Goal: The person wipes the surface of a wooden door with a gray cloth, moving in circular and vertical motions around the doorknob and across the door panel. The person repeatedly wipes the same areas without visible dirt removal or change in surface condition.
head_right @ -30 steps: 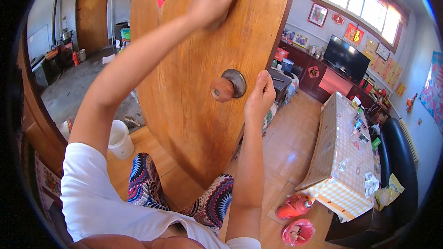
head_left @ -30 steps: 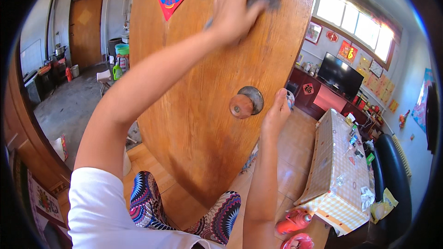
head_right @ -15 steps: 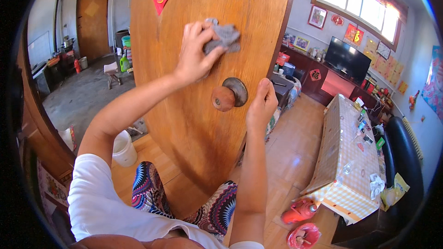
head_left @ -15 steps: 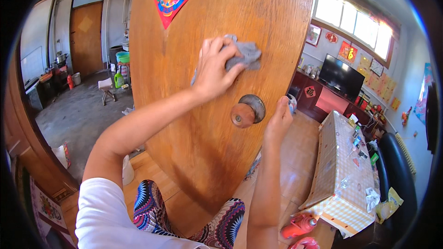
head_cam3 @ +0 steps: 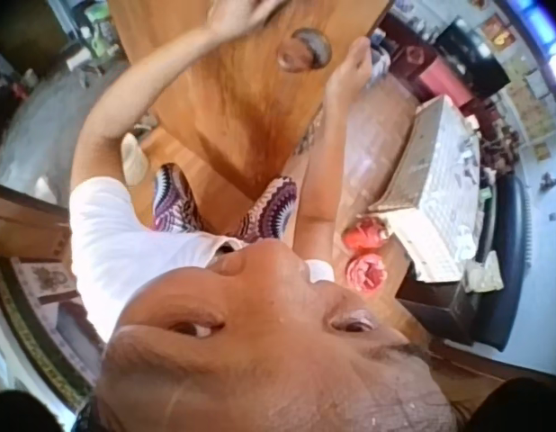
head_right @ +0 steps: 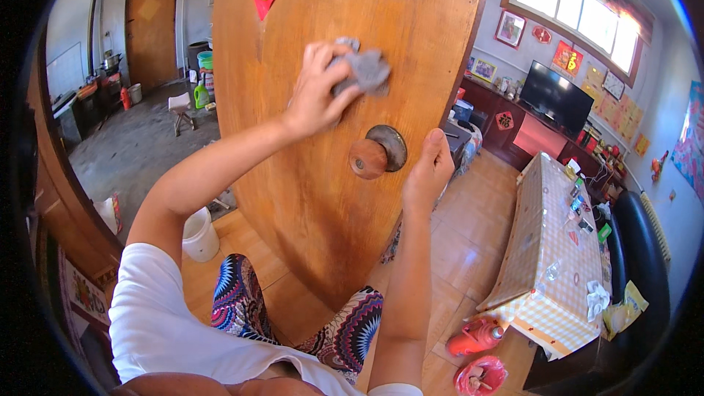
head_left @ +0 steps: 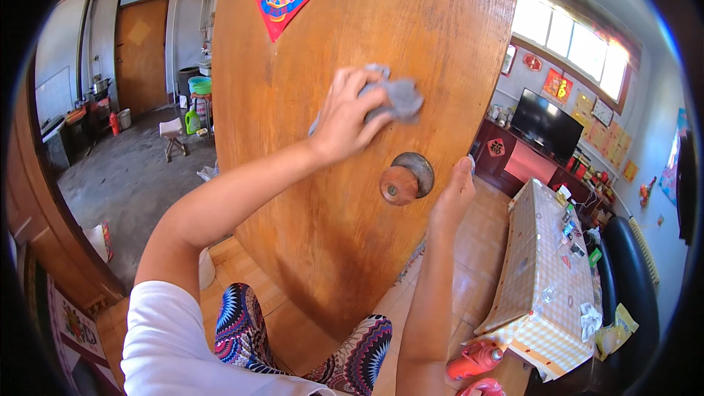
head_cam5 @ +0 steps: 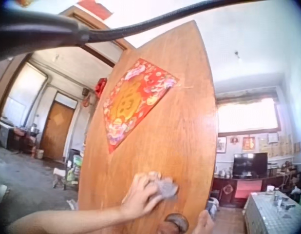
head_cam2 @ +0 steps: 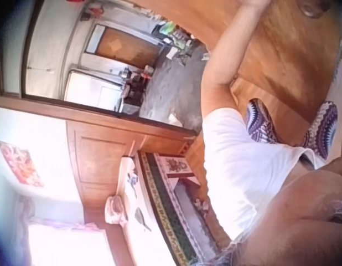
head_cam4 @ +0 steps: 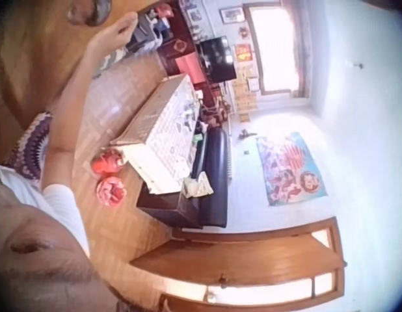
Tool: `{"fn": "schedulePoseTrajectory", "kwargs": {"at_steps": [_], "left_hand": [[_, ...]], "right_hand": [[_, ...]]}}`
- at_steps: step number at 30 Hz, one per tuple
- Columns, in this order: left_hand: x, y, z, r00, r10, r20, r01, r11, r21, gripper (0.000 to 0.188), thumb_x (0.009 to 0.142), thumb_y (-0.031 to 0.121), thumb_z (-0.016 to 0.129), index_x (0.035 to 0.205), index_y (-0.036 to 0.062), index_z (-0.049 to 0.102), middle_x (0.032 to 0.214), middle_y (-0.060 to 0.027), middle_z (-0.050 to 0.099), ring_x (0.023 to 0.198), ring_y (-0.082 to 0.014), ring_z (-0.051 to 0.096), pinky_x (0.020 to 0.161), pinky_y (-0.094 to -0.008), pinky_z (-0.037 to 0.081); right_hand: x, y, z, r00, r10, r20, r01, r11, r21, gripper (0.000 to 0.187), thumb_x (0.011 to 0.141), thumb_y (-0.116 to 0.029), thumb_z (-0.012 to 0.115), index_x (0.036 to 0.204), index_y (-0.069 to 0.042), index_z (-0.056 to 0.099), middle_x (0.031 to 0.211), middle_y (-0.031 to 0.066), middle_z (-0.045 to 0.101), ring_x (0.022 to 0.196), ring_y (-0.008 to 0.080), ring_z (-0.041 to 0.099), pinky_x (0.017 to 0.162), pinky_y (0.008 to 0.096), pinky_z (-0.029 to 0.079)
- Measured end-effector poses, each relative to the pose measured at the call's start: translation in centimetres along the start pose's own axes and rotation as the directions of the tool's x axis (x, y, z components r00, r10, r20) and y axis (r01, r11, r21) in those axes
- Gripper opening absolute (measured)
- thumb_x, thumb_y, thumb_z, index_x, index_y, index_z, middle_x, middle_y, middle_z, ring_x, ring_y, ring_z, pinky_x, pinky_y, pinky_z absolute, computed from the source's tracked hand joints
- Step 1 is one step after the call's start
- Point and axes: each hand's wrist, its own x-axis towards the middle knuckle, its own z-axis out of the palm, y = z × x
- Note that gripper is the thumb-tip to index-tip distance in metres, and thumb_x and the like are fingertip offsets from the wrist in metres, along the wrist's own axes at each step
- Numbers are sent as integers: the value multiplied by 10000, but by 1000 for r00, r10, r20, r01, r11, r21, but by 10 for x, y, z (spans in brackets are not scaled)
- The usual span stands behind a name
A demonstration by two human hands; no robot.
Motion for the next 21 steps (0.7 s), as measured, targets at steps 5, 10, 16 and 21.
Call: {"fn": "schedulePoseTrajectory", "kwargs": {"at_steps": [5, 10, 16, 21], "left_hand": [[39, -15, 3, 996, -48, -72, 50, 999, 19, 218, 850, 205, 792, 1030, 107, 717, 1207, -135, 601, 1171, -386, 503, 1010, -470, 439], [172, -65, -9, 914, -51, -403, 97, 991, 94, 172, 925, 210, 731, 1055, 99, 705, 1107, -176, 617, 1125, -374, 556, 964, -459, 453], [110, -81, 4, 898, -28, -439, 104, 983, 149, 213, 919, 240, 718, 1105, 136, 716, 1238, -164, 606, 1173, -413, 505, 1008, -491, 440], [-42, -62, -3, 965, -160, -210, 182, 979, 93, 200, 909, 133, 733, 1099, 89, 688, 1312, -194, 570, 1238, -431, 492, 1050, -503, 424]], "right_hand": [[2, 0, -4, 1000, 0, -22, -1, 999, -53, 511, 1124, -476, 482, 787, -100, 402, 774, -70, 329, 729, 64, 305, 628, 285, 241], [3, 7, 0, 1000, 18, -7, -18, 999, -32, 494, 1125, -473, 482, 782, -129, 393, 780, -76, 317, 725, 69, 304, 627, 293, 245], [2, 13, -3, 999, 54, -9, -54, 998, 16, 491, 1125, -480, 478, 790, -129, 407, 782, -77, 323, 737, 72, 313, 643, 290, 248], [3, 17, -10, 997, 70, -26, -69, 997, 28, 494, 1125, -495, 466, 808, -117, 435, 794, -69, 345, 754, 77, 331, 658, 291, 262]]}}
